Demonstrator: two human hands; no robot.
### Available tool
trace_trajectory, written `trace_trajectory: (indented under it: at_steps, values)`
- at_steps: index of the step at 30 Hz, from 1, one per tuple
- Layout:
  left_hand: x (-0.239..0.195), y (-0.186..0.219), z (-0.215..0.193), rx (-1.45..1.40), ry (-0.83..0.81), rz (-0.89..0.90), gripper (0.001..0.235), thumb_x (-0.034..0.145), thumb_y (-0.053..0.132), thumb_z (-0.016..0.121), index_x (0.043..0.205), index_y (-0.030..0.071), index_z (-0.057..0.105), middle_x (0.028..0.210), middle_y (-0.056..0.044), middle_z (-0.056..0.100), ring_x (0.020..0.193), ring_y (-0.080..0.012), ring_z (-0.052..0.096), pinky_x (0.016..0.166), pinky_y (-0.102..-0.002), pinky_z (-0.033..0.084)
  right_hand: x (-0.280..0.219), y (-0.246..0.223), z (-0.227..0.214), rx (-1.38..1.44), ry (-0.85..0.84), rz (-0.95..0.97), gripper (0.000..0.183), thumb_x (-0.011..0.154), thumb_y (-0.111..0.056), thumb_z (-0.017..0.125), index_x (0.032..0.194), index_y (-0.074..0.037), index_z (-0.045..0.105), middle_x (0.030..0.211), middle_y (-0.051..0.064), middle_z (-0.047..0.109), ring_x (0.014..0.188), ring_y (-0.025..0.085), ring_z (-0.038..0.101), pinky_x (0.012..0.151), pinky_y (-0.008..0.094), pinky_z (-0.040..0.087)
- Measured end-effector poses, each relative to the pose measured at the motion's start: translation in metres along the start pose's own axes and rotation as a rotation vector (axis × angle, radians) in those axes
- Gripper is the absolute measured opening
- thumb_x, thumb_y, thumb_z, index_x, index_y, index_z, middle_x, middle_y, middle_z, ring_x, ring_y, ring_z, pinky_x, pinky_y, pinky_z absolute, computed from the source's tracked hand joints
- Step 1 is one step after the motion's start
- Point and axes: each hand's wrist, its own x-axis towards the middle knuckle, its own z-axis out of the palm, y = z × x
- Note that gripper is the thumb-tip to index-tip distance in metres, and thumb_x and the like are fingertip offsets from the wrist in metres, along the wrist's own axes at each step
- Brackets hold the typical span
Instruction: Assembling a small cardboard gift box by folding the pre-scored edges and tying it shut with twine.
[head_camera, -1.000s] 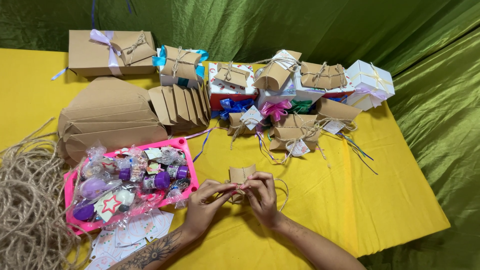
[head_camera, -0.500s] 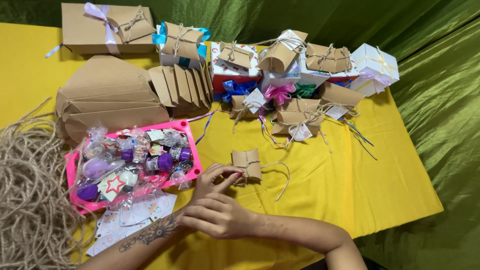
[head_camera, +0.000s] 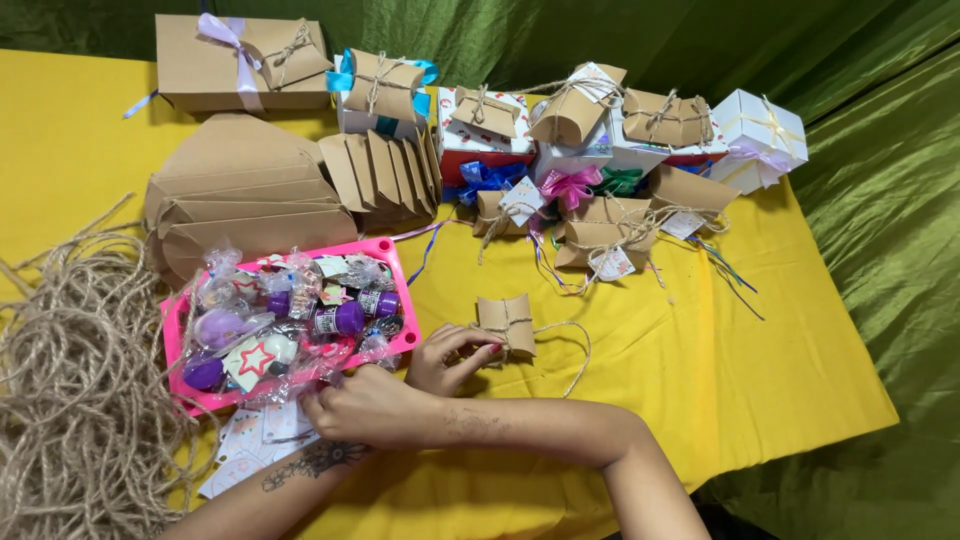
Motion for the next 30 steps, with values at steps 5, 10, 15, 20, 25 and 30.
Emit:
trace_trajectory:
  at_steps: [5, 10, 15, 20, 25, 30]
  values:
    - [-0.001, -0.001, 0.003, 0.024, 0.033, -0.002, 0.012, 0.093, 0.017, 0.075, 0.104, 0.013, 0.078, 0.099, -0.002, 0.080, 0.090, -0.0145, 0.072, 0.079, -0.027, 0.054, 0.000, 0.003, 0.003, -0.014, -0.026, -0.078, 0.014, 0.087, 0.009, 0.065, 0.093, -0.004, 0.062, 0.064, 0.000, 0.060, 0.046, 0.014, 0.053, 0.037, 0.034, 0.033]
    - [-0.003, -0.003, 0.003, 0.040, 0.030, -0.032, 0.013, 0.093, 0.018, 0.075, 0.104, 0.015, 0.079, 0.098, -0.001, 0.080, 0.085, -0.0126, 0.070, 0.072, -0.025, 0.052, 0.006, 0.003, 0.012, 0.021, 0.009, -0.054, 0.027, 0.094, 0.001, 0.060, 0.120, -0.006, 0.064, 0.098, 0.008, 0.068, 0.047, 0.019, 0.057, 0.035, 0.037, 0.031]
    - [0.001, 0.005, 0.000, 0.014, 0.003, -0.025, 0.013, 0.092, 0.014, 0.075, 0.104, 0.011, 0.078, 0.098, -0.004, 0.080, 0.090, -0.0161, 0.072, 0.080, -0.028, 0.055, 0.007, -0.006, 0.014, 0.031, -0.017, -0.028, 0.040, 0.091, 0.001, 0.066, 0.128, -0.010, 0.058, 0.108, 0.011, 0.069, 0.057, 0.022, 0.064, 0.037, 0.036, 0.036]
    - [-0.002, -0.007, 0.002, 0.037, -0.003, -0.005, 0.014, 0.092, 0.015, 0.075, 0.106, 0.014, 0.078, 0.097, -0.003, 0.080, 0.088, -0.0158, 0.072, 0.079, -0.028, 0.055, 0.004, 0.002, 0.012, 0.086, -0.041, -0.052, 0.021, 0.088, 0.004, 0.068, 0.102, -0.005, 0.056, 0.096, 0.012, 0.060, 0.055, 0.023, 0.060, 0.034, 0.039, 0.035]
    - [-0.001, 0.001, 0.002, 0.056, -0.001, 0.057, 0.013, 0.092, 0.013, 0.075, 0.104, 0.010, 0.077, 0.100, -0.005, 0.080, 0.092, -0.0172, 0.073, 0.081, -0.029, 0.056, 0.001, -0.006, 0.007, 0.025, 0.052, -0.017, 0.025, 0.094, 0.000, 0.067, 0.118, -0.007, 0.061, 0.106, 0.009, 0.062, 0.072, 0.022, 0.061, 0.042, 0.035, 0.040]
    - [-0.001, 0.000, 0.002, 0.032, -0.003, 0.031, 0.014, 0.092, 0.012, 0.075, 0.106, 0.011, 0.077, 0.101, -0.005, 0.079, 0.093, -0.0168, 0.073, 0.083, -0.029, 0.056, 0.002, -0.002, 0.017, 0.081, 0.039, -0.061, 0.022, 0.090, 0.000, 0.068, 0.111, -0.004, 0.061, 0.096, 0.011, 0.064, 0.073, 0.026, 0.064, 0.050, 0.039, 0.047]
